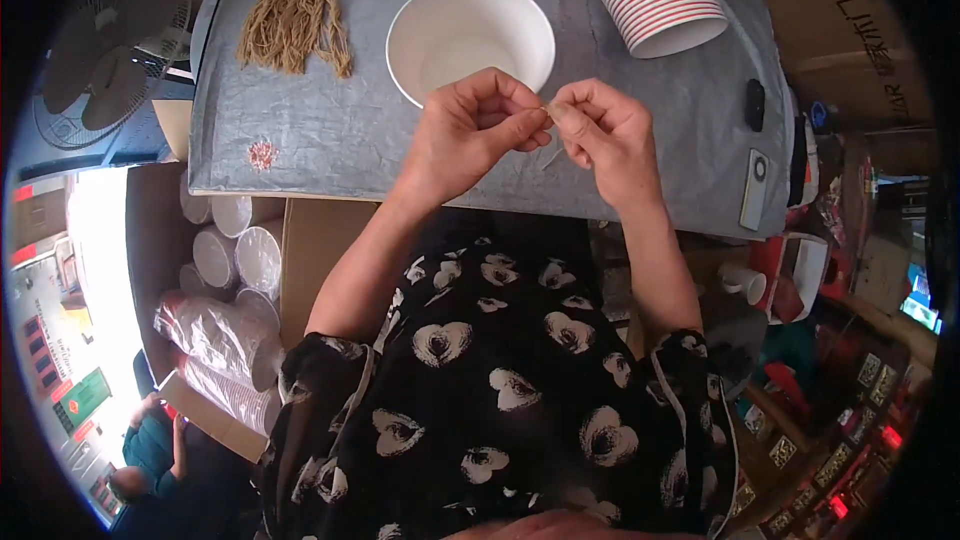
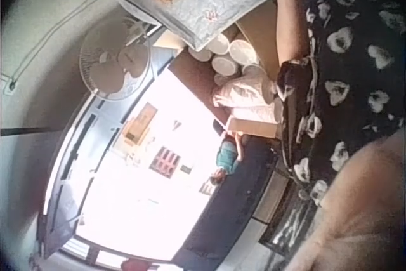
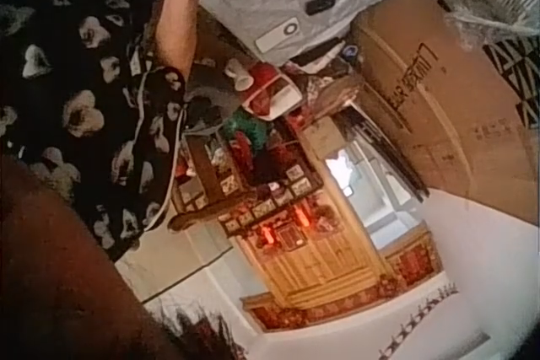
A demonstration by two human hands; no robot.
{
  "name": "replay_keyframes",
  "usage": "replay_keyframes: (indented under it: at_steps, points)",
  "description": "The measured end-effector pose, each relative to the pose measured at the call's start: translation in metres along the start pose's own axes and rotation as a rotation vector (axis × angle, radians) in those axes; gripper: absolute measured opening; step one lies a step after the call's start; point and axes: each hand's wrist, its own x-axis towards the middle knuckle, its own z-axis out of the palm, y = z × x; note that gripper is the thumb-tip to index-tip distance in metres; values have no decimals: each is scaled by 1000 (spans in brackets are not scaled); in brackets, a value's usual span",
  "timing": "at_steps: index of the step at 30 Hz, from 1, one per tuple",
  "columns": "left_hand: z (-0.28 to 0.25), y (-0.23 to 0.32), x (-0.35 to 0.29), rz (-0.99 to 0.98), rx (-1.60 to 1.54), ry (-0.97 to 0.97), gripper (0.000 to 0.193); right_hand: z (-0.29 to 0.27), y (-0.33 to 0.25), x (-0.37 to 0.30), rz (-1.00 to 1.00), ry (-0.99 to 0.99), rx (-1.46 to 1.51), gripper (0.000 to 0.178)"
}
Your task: Assembling paper buckets by threading string handles through pre-punched holes in the rim.
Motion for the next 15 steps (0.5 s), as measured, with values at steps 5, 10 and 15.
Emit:
replay_keyframes:
  at_steps: [5, 10, 15]
  points:
    - [-1, -1, 0, 9, -21, -12, 8, -4, 7, -2, 142, -16, 337, 14]
    - [-4, -2, 1, 9, -39, -33, 9, -11, 7, -3, 168, 8, 346, 15]
    - [-4, -2, 1, 19, -43, -44, 10, -8, 2, -5, 80, 7, 181, 23]
